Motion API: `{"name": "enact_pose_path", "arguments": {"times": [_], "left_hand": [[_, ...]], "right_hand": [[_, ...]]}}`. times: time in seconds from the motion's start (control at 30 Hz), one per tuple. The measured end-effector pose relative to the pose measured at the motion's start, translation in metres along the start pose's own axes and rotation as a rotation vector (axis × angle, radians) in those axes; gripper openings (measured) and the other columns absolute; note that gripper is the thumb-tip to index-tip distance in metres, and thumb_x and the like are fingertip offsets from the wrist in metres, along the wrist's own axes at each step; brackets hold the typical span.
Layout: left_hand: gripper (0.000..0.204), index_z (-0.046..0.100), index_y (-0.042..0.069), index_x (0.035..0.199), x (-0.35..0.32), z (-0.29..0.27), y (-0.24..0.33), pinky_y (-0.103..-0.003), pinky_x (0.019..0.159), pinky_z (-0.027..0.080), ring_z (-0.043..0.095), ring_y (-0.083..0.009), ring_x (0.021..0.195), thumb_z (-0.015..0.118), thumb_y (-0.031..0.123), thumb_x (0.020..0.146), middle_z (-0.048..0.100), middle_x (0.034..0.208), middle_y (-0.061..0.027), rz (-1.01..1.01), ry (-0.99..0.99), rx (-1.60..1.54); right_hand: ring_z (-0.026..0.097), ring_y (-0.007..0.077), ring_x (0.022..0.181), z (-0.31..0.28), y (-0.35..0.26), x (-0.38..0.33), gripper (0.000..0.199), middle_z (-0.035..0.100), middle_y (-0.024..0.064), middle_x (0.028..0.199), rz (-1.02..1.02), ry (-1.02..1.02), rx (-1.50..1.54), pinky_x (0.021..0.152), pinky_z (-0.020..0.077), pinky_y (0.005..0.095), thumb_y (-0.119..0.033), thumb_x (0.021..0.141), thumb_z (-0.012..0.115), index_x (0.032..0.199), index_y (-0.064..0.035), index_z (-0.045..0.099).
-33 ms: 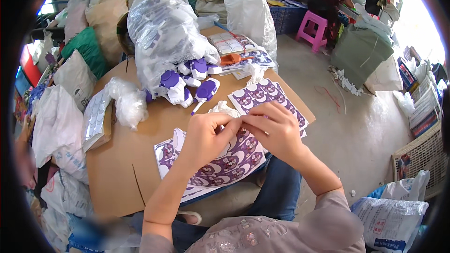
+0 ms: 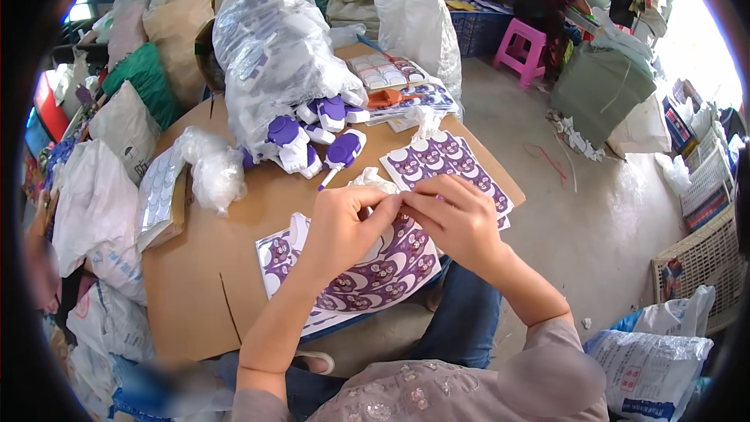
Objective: Applying decorative stickers to toy walkie-talkies at a factory workstation.
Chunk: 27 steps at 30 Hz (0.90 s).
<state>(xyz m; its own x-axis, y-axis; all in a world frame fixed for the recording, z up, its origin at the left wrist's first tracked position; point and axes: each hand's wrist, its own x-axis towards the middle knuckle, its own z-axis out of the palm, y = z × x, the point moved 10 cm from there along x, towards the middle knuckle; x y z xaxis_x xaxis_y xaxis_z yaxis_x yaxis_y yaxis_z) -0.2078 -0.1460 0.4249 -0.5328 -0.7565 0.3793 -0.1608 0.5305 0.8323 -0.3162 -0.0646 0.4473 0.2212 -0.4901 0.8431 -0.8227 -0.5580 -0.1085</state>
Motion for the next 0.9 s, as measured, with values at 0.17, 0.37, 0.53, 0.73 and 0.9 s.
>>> {"name": "enact_pose_path", "arguments": {"times": [0.17, 0.37, 0.53, 0.73, 0.9], "left_hand": [[0.029, 0.068, -0.005, 0.073, 0.001, -0.001, -0.039, -0.023, 0.048, 0.028, 0.038, 0.0, 0.056, 0.065, 0.017, 0.091, 0.047, 0.057, 0.009, -0.186, 0.013, -0.108], [0.033, 0.065, -0.002, 0.065, -0.004, -0.006, -0.081, -0.023, 0.047, 0.025, 0.036, 0.0006, 0.054, 0.065, 0.019, 0.09, 0.046, 0.056, 0.0093, -0.329, 0.084, -0.203], [0.03, 0.07, -0.003, 0.071, -0.008, -0.002, -0.106, -0.024, 0.047, 0.029, 0.04, -0.0006, 0.054, 0.066, 0.02, 0.09, 0.051, 0.058, 0.0081, -0.409, -0.001, -0.103], [0.029, 0.07, -0.005, 0.075, -0.009, -0.006, -0.125, -0.025, 0.048, 0.032, 0.042, -0.0021, 0.054, 0.067, 0.02, 0.09, 0.053, 0.058, 0.0059, -0.372, 0.012, -0.047], [0.029, 0.071, -0.006, 0.082, -0.011, 0.006, -0.114, -0.027, 0.05, 0.036, 0.045, -0.0043, 0.055, 0.067, 0.021, 0.09, 0.055, 0.057, 0.0016, -0.337, -0.092, -0.01]], "right_hand": [[0.062, 0.0156, 0.076, 0.014, -0.01, -0.013, 0.025, 0.064, 0.0034, 0.098, -0.088, 0.026, -0.062, 0.057, 0.0535, 0.0263, -0.004, 0.072, 0.075, 0.097, -0.0031, 0.071], [0.06, 0.0172, 0.085, 0.028, -0.015, -0.024, 0.029, 0.062, 0.0033, 0.122, -0.047, -0.023, -0.149, 0.062, 0.0529, 0.0262, -0.014, 0.072, 0.079, 0.099, -0.0081, 0.071], [0.057, 0.0231, 0.103, 0.038, -0.019, -0.044, 0.025, 0.055, 0.0062, 0.133, 0.006, -0.102, -0.05, 0.083, 0.0506, 0.0354, -0.015, 0.072, 0.076, 0.096, -0.0108, 0.07], [0.056, 0.0255, 0.107, 0.021, -0.045, -0.066, 0.024, 0.056, 0.0076, 0.129, -0.097, -0.033, 0.181, 0.08, 0.0484, 0.0363, -0.014, 0.07, 0.078, 0.091, -0.0128, 0.068], [0.051, 0.0381, 0.119, -0.014, -0.038, -0.069, 0.079, 0.041, 0.0257, 0.14, -0.091, 0.191, 0.175, 0.093, 0.0453, 0.0451, -0.023, 0.066, 0.09, 0.134, -0.0156, 0.05]]}}
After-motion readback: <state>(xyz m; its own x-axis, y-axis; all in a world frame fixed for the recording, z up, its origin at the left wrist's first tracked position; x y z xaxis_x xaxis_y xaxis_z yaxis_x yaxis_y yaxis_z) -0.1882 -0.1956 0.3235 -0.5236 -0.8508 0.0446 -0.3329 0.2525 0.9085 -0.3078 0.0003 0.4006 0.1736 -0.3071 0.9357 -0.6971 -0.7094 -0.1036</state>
